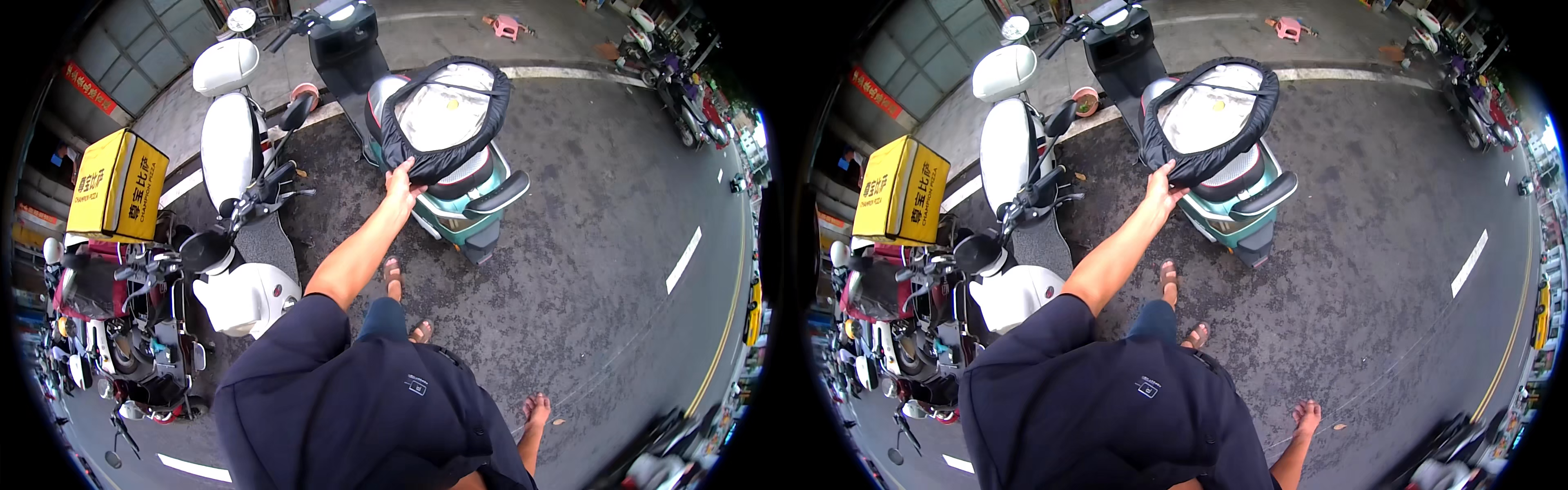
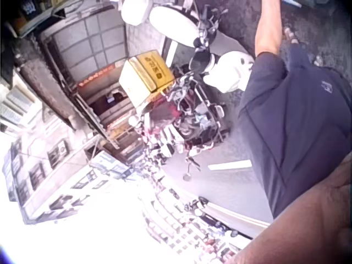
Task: The person unfastens bolts with a power wrench to detach the seat from a scooter, moves another scooter aside by hand, and picks up the detached seat.
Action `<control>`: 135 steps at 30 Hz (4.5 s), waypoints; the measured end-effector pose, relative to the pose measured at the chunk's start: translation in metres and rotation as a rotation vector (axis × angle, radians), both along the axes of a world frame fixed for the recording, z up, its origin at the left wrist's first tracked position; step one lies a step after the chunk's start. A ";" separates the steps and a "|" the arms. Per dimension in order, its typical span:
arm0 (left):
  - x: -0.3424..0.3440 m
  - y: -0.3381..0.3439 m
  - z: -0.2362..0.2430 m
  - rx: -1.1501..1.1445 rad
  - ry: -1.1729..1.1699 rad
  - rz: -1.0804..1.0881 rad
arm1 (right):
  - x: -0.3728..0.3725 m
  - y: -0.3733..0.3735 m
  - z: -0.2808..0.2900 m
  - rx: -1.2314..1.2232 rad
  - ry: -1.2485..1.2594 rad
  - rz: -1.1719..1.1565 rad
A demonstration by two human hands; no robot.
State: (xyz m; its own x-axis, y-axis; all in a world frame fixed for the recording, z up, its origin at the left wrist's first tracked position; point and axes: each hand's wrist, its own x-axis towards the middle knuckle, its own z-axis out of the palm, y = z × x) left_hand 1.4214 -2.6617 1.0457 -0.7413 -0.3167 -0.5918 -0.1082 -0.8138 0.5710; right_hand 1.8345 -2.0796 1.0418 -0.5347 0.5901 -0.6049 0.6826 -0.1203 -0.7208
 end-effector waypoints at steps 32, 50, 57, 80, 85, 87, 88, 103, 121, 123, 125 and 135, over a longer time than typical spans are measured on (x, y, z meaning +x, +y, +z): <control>0.287 -0.011 -0.063 -0.170 -0.261 -0.164 | -0.225 -0.112 -0.140 -0.237 -0.470 0.842; 1.059 0.134 -0.131 0.370 -0.696 0.885 | 0.053 -0.329 -0.094 0.212 -0.458 1.600; 1.304 0.064 -0.088 0.182 -0.577 1.375 | 0.310 -0.515 -0.049 0.063 -0.493 2.215; 1.552 -0.453 0.025 -0.241 -0.857 1.261 | 0.585 -1.115 -0.186 -0.108 -0.521 2.348; 1.603 -0.585 0.045 -0.296 -0.754 1.442 | 0.640 -1.296 -0.146 0.078 -0.315 2.501; 1.635 -0.637 0.047 -0.420 -0.798 1.465 | 0.652 -1.354 -0.129 0.061 -0.268 2.472; 1.652 -0.662 0.050 -0.470 -0.842 1.466 | 0.654 -1.373 -0.133 0.060 -0.268 2.446; 1.711 -0.940 0.096 -0.313 -0.966 0.781 | 0.605 -1.658 -0.191 0.244 -0.402 2.008; 1.448 -1.072 -0.014 -0.012 -1.170 1.464 | 0.439 -2.086 -0.336 -0.464 -0.277 1.112; 1.403 -1.083 -0.035 0.016 -1.118 1.623 | 0.457 -2.112 -0.313 -0.328 -0.254 1.059; 1.372 -1.103 -0.051 0.058 -1.091 1.702 | 0.454 -2.119 -0.317 -0.228 -0.186 1.131; 1.369 -1.179 -0.060 -0.268 -1.338 1.659 | 0.452 -2.136 -0.375 -0.154 -0.036 1.429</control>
